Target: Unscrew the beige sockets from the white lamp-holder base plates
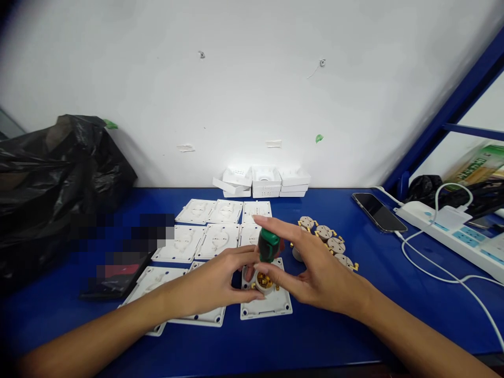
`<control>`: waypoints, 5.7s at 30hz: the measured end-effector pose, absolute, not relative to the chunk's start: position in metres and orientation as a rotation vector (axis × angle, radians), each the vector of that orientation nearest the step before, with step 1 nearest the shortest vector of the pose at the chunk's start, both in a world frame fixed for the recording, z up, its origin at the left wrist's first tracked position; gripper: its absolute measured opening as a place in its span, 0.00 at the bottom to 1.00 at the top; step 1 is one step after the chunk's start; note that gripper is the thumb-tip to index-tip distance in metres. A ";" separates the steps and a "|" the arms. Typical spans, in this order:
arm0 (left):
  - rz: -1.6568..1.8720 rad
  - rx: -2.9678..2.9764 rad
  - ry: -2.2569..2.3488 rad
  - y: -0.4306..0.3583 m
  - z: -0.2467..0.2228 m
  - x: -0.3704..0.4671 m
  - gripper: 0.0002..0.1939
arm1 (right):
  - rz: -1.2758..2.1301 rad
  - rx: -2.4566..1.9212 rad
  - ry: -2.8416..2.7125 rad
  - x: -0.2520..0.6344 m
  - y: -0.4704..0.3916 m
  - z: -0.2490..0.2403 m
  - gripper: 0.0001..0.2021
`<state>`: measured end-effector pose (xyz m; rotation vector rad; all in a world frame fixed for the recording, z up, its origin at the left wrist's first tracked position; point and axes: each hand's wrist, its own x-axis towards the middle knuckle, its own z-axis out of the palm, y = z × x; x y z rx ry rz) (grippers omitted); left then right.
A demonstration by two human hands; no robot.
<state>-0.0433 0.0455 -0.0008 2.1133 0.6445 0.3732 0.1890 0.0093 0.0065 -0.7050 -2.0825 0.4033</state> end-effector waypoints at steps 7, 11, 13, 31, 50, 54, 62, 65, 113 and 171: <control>0.368 2.120 0.660 0.046 -0.002 -0.043 0.14 | 0.385 -0.714 -2.041 0.188 0.006 0.009 0.39; 0.373 2.144 0.656 0.046 -0.002 -0.043 0.17 | 0.484 -0.799 -2.022 0.189 0.008 0.006 0.36; 0.367 2.147 0.665 0.046 -0.002 -0.043 0.18 | 0.478 -0.814 -1.966 0.189 0.010 0.004 0.36; 0.368 2.139 0.674 0.045 0.000 -0.044 0.14 | 0.527 -0.812 -1.963 0.187 0.009 0.002 0.38; 0.359 2.170 0.697 0.043 0.000 -0.042 0.22 | 0.351 -0.718 -1.932 0.188 0.010 -0.001 0.36; 0.358 2.173 0.701 0.043 0.001 -0.042 0.24 | 0.347 -0.726 -1.919 0.188 0.010 -0.001 0.36; 0.343 2.151 0.684 0.045 0.001 -0.043 0.17 | 0.333 -0.744 -1.923 0.187 0.009 0.003 0.31; 0.354 2.154 0.684 0.045 0.001 -0.043 0.15 | 0.321 -0.728 -1.901 0.186 0.010 0.002 0.32; 0.353 2.169 0.683 0.044 -0.001 -0.042 0.14 | 0.695 -0.803 -1.970 0.187 0.009 0.016 0.30; 0.345 2.256 0.696 0.040 0.002 -0.044 0.17 | 0.399 -0.791 -1.945 0.187 0.009 -0.002 0.35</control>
